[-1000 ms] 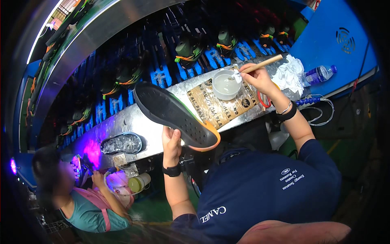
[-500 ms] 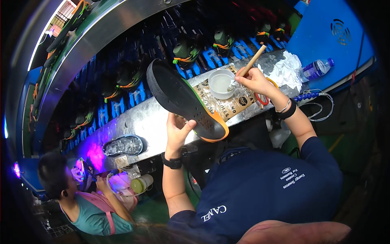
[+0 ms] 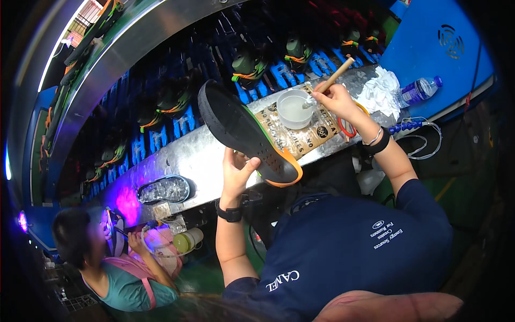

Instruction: Applying adhesive to shoe soles using a brush and placing them on a conveyor belt.

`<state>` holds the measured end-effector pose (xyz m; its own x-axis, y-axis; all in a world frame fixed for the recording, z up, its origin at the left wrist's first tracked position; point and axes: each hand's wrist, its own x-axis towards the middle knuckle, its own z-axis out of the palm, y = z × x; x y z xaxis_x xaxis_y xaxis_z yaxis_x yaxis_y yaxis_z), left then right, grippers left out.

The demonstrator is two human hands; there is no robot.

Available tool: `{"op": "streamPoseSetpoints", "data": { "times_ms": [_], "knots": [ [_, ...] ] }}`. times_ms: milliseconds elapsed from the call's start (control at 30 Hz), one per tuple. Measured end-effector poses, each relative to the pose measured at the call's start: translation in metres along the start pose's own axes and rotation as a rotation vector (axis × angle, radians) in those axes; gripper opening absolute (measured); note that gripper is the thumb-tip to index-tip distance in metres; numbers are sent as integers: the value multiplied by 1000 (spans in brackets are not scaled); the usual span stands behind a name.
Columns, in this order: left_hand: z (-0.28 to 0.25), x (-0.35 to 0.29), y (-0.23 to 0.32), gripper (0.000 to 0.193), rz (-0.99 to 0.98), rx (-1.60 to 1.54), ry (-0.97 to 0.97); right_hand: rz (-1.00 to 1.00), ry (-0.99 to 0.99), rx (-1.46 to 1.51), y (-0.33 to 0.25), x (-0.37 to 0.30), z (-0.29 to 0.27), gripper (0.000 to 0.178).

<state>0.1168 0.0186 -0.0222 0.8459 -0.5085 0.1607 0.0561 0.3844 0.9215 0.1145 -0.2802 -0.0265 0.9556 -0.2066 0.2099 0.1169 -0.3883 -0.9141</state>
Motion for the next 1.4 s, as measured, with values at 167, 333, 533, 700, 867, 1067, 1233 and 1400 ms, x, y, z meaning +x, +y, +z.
{"op": "streamPoseSetpoints", "data": {
  "times_ms": [167, 333, 533, 700, 867, 1067, 1233, 1400],
  "knots": [
    [3, 6, 11, 58, 90, 50, -2, 163, 5, 142, -26, -5, 0, 16],
    [10, 14, 30, 56, 178, 183, -71, 56, -296, 364, -73, -37, -3, 13],
    [20, 19, 42, 54, 184, 230, -107, 85, -437, 395, -88, -54, 14, 12],
    [26, 18, 44, 55, 169, 187, -134, 57, -435, 265, -84, -50, 16, 10],
    [28, 16, 47, 55, 160, 200, -142, -72, -374, 283, -90, -50, 17, 8],
    [28, 11, 55, 50, 254, 309, -111, -113, -457, 206, -91, -56, 11, 11],
    [29, 9, 59, 32, 259, 394, -94, -172, -462, 206, -94, -66, 11, 8],
    [31, 7, 59, 25, 317, 489, -60, -159, -483, 234, -94, -71, 11, 10]
  ]
}}
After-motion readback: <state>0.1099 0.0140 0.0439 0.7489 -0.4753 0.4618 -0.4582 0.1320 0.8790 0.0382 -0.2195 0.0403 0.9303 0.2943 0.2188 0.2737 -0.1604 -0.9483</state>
